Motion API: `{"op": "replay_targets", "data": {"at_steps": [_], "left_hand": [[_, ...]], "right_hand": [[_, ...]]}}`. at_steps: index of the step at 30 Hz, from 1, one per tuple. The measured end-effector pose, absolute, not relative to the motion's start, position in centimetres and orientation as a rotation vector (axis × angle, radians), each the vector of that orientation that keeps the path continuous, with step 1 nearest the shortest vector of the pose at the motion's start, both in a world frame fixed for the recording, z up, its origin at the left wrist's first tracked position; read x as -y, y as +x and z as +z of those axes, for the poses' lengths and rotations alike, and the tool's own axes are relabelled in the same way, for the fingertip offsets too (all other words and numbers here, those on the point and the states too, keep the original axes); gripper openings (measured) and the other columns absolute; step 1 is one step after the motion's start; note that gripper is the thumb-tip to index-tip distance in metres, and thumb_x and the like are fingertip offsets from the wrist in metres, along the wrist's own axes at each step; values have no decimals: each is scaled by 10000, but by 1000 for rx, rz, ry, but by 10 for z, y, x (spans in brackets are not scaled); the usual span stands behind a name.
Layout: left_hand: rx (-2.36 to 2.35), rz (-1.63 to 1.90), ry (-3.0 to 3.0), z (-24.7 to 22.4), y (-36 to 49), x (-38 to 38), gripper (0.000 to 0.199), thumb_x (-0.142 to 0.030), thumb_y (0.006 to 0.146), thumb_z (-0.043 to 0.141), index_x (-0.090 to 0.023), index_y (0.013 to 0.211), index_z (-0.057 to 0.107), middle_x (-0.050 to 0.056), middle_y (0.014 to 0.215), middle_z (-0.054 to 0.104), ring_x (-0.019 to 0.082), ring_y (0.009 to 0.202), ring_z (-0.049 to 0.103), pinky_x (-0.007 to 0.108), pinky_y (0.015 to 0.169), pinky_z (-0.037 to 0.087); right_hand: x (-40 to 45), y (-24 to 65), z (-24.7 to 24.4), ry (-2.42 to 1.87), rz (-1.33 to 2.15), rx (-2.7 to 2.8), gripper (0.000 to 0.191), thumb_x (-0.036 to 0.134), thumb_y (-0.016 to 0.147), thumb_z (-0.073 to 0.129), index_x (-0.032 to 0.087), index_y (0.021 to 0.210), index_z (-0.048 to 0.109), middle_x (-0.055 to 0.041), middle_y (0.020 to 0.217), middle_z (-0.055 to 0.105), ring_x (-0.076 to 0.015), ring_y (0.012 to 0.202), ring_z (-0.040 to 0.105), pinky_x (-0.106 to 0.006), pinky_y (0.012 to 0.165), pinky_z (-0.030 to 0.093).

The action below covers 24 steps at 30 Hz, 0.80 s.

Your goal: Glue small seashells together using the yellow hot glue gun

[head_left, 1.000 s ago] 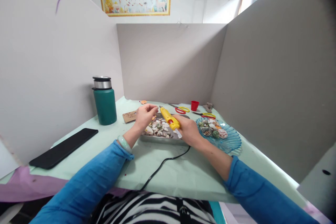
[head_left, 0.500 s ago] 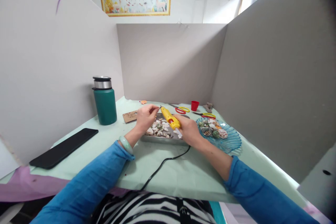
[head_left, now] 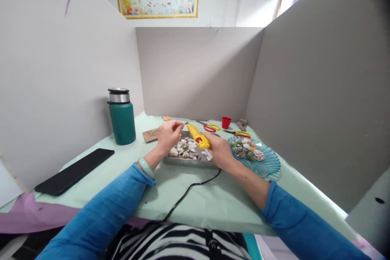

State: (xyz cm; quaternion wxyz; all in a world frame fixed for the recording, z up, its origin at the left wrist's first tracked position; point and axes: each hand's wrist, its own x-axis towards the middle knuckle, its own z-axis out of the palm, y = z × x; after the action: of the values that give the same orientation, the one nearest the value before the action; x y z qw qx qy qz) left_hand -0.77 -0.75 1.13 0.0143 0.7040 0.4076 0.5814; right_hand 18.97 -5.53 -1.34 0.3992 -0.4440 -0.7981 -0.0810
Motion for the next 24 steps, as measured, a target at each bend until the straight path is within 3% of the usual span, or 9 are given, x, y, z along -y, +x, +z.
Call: {"op": "replay_targets", "data": {"at_steps": [10, 24], "left_hand": [[-1115, 1691, 1805, 7, -9, -5, 212, -354, 713, 616, -151, 755, 660, 44, 693, 678, 148, 626, 619, 238, 570, 466], [-1062, 1668, 1813, 5, -9, -7, 249, -378, 705, 633, -143, 774, 672, 46, 708, 673, 138, 616, 597, 239, 572, 465]], "right_hand": [[54, 191, -15, -1155, -205, 2029, 350, 207, 784, 548, 234, 1132, 583, -27, 1002, 680, -187, 870, 611, -249, 701, 408], [56, 189, -14, -1149, -240, 2059, 330, 210, 802, 534, 231, 1127, 587, -37, 1003, 677, -187, 880, 609, -255, 730, 428]]}}
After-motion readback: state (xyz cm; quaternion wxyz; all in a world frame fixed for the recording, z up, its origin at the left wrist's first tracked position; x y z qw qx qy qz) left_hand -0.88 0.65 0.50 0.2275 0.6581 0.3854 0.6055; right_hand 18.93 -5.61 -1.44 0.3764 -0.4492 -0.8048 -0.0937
